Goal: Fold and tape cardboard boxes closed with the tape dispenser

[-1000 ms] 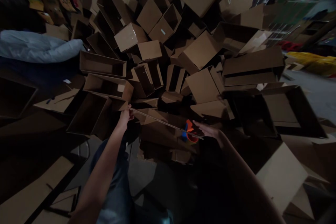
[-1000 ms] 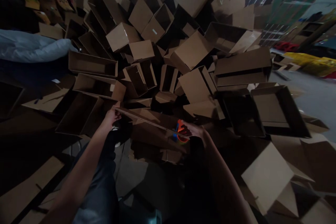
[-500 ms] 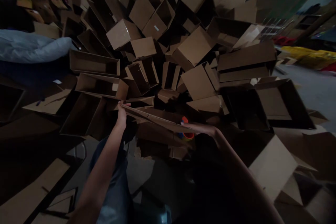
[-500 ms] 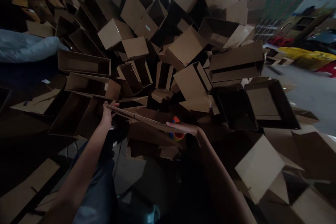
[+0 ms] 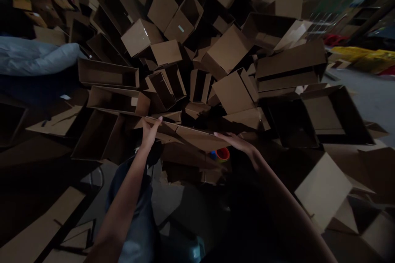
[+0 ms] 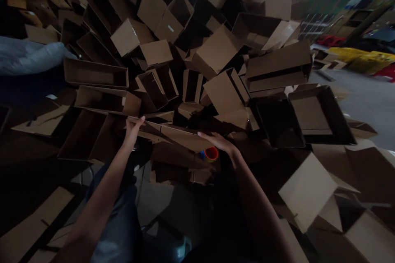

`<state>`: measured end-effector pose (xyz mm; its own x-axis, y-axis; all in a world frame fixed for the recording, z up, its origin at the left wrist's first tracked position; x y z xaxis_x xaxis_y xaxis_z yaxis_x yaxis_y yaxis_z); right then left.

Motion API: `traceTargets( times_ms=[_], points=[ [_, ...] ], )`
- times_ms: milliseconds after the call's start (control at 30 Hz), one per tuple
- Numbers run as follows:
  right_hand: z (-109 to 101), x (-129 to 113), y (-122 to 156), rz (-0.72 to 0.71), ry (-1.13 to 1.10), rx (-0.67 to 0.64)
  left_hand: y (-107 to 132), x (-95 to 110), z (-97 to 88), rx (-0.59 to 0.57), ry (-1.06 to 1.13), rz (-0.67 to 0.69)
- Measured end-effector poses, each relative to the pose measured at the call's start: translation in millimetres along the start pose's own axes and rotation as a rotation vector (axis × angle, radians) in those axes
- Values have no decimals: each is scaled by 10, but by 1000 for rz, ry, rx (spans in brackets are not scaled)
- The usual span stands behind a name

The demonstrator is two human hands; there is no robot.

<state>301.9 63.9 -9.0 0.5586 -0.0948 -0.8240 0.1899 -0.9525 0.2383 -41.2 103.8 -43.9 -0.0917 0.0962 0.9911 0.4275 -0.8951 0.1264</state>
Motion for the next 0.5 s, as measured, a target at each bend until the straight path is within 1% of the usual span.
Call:
traceTargets(
  times_ms=[67, 200, 400, 500],
  points=[
    [4, 49, -40, -36, -15, -35, 14, -3, 5, -17, 14, 27],
    [20, 134, -103, -104, -46, -61, -12, -26, -42, -72, 9, 8],
    [38, 188, -120, -71, -65, -117, -23, -12, -133, -114, -41, -34],
    [34, 185, -129, -38, -43, -97, -10, 3, -156, -151, -42, -64]
  ],
)
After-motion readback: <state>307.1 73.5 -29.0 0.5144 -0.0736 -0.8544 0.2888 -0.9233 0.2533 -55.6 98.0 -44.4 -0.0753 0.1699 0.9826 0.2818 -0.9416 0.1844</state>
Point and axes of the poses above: each hand's wrist, its own y-axis away from the middle knuckle, its own z-axis out of the palm, x = y × z, the point moved 1 cm from there along -y, towards the middle knuckle, and after that the axes turned 9 degrees about -z, right-handed, at the moved point
